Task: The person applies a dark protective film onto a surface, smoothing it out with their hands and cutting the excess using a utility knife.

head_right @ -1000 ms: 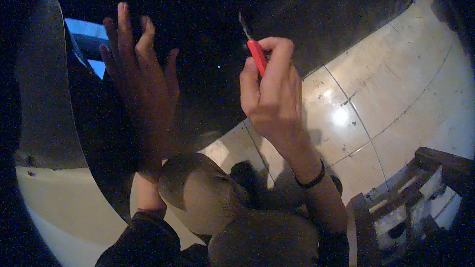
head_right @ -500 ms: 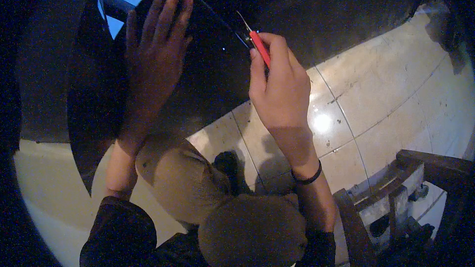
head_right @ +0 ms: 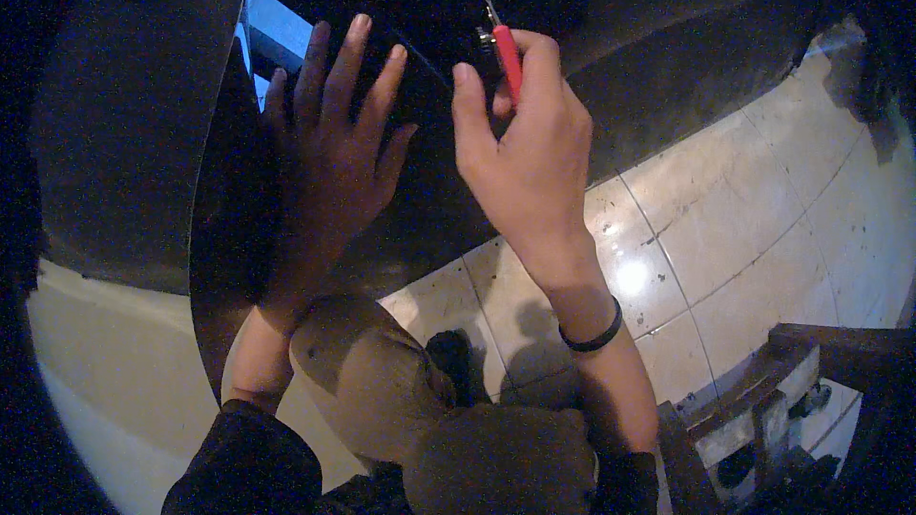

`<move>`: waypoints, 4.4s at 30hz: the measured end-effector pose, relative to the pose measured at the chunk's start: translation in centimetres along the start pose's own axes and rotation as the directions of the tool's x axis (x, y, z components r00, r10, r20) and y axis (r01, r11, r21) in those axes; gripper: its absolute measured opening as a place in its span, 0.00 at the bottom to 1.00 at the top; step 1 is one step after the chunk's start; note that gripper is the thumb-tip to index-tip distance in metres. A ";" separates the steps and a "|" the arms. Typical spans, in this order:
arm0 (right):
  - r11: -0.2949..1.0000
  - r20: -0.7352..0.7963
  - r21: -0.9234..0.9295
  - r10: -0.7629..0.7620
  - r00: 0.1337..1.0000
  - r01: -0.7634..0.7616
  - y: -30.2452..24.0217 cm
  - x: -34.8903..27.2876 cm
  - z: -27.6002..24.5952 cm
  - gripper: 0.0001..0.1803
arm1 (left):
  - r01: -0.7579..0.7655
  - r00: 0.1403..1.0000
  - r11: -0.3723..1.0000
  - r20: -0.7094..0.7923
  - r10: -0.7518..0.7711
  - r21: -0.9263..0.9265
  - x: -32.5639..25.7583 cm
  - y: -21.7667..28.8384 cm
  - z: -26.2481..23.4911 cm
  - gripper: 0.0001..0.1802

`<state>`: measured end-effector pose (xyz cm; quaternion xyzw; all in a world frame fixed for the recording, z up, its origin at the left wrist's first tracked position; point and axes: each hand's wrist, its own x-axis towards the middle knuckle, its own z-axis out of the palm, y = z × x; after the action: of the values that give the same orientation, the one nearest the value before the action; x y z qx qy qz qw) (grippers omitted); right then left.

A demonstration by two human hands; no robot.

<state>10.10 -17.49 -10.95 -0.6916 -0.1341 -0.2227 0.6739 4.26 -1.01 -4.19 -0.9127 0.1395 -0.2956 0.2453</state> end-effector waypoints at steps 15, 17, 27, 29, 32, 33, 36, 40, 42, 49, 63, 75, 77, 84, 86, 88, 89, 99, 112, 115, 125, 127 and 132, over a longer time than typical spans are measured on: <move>0.994 0.058 0.109 -0.037 0.998 0.031 -0.5 0.4 1.3 0.20 | 0.049 0.995 0.999 0.091 -0.047 -0.011 0.2 0.2 -0.8 0.46; 0.995 0.074 0.093 -0.027 0.997 0.020 -0.6 0.6 1.2 0.20 | 0.059 0.993 0.998 0.101 -0.061 0.030 0.3 0.4 -0.5 0.47; 0.993 -0.003 0.087 0.085 0.996 -0.084 1.3 -0.6 -0.4 0.14 | 0.005 0.992 0.998 0.125 -0.013 0.068 0.2 0.4 1.0 0.47; 0.996 0.006 0.068 0.053 0.999 -0.053 2.6 -1.5 -1.3 0.12 | 0.016 0.995 0.999 0.100 -0.020 0.043 0.3 0.5 1.2 0.45; 0.989 0.087 -0.005 0.145 0.986 -0.145 1.8 -3.1 -2.3 0.10 | 0.029 0.998 0.995 0.056 -0.034 0.095 0.3 0.7 1.7 0.40; 0.989 0.116 -0.023 0.151 0.982 -0.149 1.7 -3.4 -2.5 0.10 | 0.036 0.998 0.991 0.040 -0.042 0.132 0.2 0.7 1.8 0.39; 0.992 0.108 -0.129 0.006 0.994 0.008 2.2 -4.1 -2.8 0.13 | 0.020 1.000 0.974 -0.022 -0.015 0.227 0.0 0.7 2.4 0.35; 0.974 0.080 -0.151 -0.158 0.984 0.169 2.5 -4.2 -2.4 0.17 | 0.082 0.997 0.964 -0.024 -0.078 0.255 0.4 1.5 1.8 0.34; 0.962 0.127 -0.205 -0.159 0.979 0.183 2.0 -4.2 -2.4 0.17 | 0.050 0.998 0.951 0.019 -0.059 0.305 0.4 1.4 1.2 0.35; 0.987 -0.030 -0.147 -0.068 0.997 0.063 3.4 -2.8 -1.2 0.21 | 0.049 0.994 0.937 -0.111 -0.011 0.346 0.4 1.3 3.3 0.39; 0.991 -0.169 -0.042 -0.132 0.977 0.126 9.7 0.2 3.0 0.37 | 0.108 0.993 0.976 -0.065 -0.097 0.192 1.0 2.7 2.8 0.35; 0.999 -0.131 -0.031 -0.027 0.991 0.023 8.5 0.3 1.8 0.37 | 0.014 0.986 0.995 -0.169 0.002 0.097 2.2 1.9 3.1 0.34; 0.999 -0.142 -0.021 -0.035 0.989 0.033 8.3 0.2 2.3 0.37 | 0.020 0.997 0.990 -0.075 -0.010 0.139 1.8 1.8 1.0 0.33; 1.000 -0.139 0.009 0.009 0.990 -0.008 8.6 0.0 1.6 0.38 | -0.010 1.000 0.774 -0.014 0.001 -0.634 -0.6 2.2 -6.4 0.38; 1.000 -0.125 0.017 0.028 0.992 -0.026 8.1 0.1 1.4 0.37 | -0.068 0.997 0.814 -0.060 0.041 -0.576 -1.1 2.0 -7.3 0.38; 1.000 -0.117 -0.009 -0.003 0.993 0.002 7.8 0.6 1.1 0.37 | -0.061 0.998 0.879 -0.039 0.049 -0.473 -1.3 1.6 -8.2 0.37; 0.999 -0.113 -0.034 -0.016 0.993 0.012 7.8 0.7 0.7 0.37 | -0.024 0.999 0.875 -0.030 0.011 -0.484 -1.7 1.8 -8.3 0.37; 0.998 -0.056 -0.048 0.032 0.998 -0.035 7.1 1.0 0.5 0.38 | 0.326 0.842 0.583 -0.052 -0.537 -0.744 -1.2 7.9 -6.6 0.33; 0.998 -0.047 -0.018 0.062 0.997 -0.062 7.4 1.3 0.2 0.39 | 0.231 0.663 0.573 -0.304 -0.684 -0.786 1.3 8.0 -2.9 0.24; 0.999 -0.044 -0.006 0.051 0.998 -0.052 7.5 1.2 0.7 0.39 | 0.236 0.624 0.545 -0.304 -0.719 -0.804 1.3 7.7 -3.2 0.23; 0.998 -0.037 -0.037 0.053 0.998 -0.054 7.6 1.5 0.6 0.39 | 0.264 0.695 0.529 -0.221 -0.684 -0.807 0.8 6.4 -3.2 0.24; 0.998 -0.036 -0.027 0.055 0.998 -0.056 7.9 1.4 0.4 0.39 | 0.266 0.714 0.564 -0.234 -0.660 -0.782 0.8 6.5 -2.9 0.24; 0.993 -0.027 -0.004 0.116 0.993 -0.116 7.2 1.4 0.7 0.39 | 0.277 0.718 0.673 -0.317 -0.619 -0.686 -0.1 6.0 -4.1 0.22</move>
<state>14.89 -17.37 -16.59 -0.6969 -0.0839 -0.1929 0.6856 1.07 -7.49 -4.51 -0.8281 0.0469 -0.5271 -0.1849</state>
